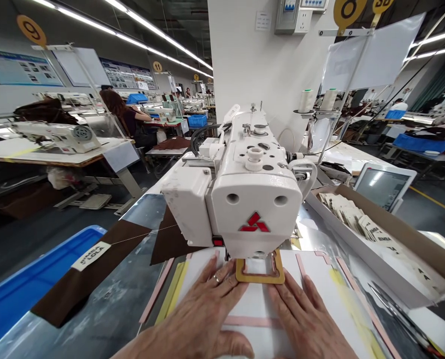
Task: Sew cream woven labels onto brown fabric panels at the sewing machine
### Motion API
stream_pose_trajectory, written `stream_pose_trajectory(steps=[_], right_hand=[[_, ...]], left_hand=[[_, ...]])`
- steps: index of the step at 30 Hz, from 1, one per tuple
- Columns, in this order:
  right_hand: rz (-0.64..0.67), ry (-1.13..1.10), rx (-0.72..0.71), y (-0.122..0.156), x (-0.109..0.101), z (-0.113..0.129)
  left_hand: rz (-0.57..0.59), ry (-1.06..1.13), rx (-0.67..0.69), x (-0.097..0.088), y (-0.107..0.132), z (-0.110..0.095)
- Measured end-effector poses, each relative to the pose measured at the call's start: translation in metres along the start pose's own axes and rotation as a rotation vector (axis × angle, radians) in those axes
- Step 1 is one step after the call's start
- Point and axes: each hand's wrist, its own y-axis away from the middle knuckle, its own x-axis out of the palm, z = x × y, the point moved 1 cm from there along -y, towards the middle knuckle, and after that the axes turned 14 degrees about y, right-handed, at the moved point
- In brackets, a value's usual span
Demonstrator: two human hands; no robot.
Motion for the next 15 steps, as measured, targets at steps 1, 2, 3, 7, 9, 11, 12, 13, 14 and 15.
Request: stream_pose_trajectory(steps=[1,2,3,7,9,11,12,13,14,15], right_hand=[[-0.002,0.005,-0.024,-0.003,-0.002,-0.001],[-0.001,0.011,-0.046,-0.006,-0.003,-0.002],[-0.002,0.015,-0.061,-0.009,-0.004,-0.003],[0.031,-0.053,-0.039,-0.016,-0.005,-0.007],[0.056,-0.092,-0.029,-0.015,-0.005,-0.009],[0.079,-0.09,-0.041,-0.013,-0.004,-0.011],[0.091,-0.082,-0.053,-0.011,-0.003,-0.012],[0.106,-0.076,-0.058,-0.008,-0.001,-0.012],[0.119,-0.075,-0.057,-0.006,0.001,-0.012],[0.131,-0.077,-0.047,-0.004,0.004,-0.012]], left_hand=[[-0.005,-0.003,0.003,0.001,0.001,0.0],[-0.012,-0.007,0.008,0.002,0.001,0.001],[-0.018,-0.011,0.013,0.003,0.002,0.002],[-0.018,0.0,0.004,0.003,0.002,0.004],[-0.003,0.022,-0.007,0.002,0.001,0.004],[0.02,0.044,-0.022,0.0,0.0,0.004],[0.029,0.054,-0.03,-0.001,0.0,0.004],[0.033,0.062,-0.036,-0.002,-0.001,0.004],[0.037,0.07,-0.04,-0.003,-0.002,0.004],[0.041,0.076,-0.043,-0.004,-0.003,0.004]])
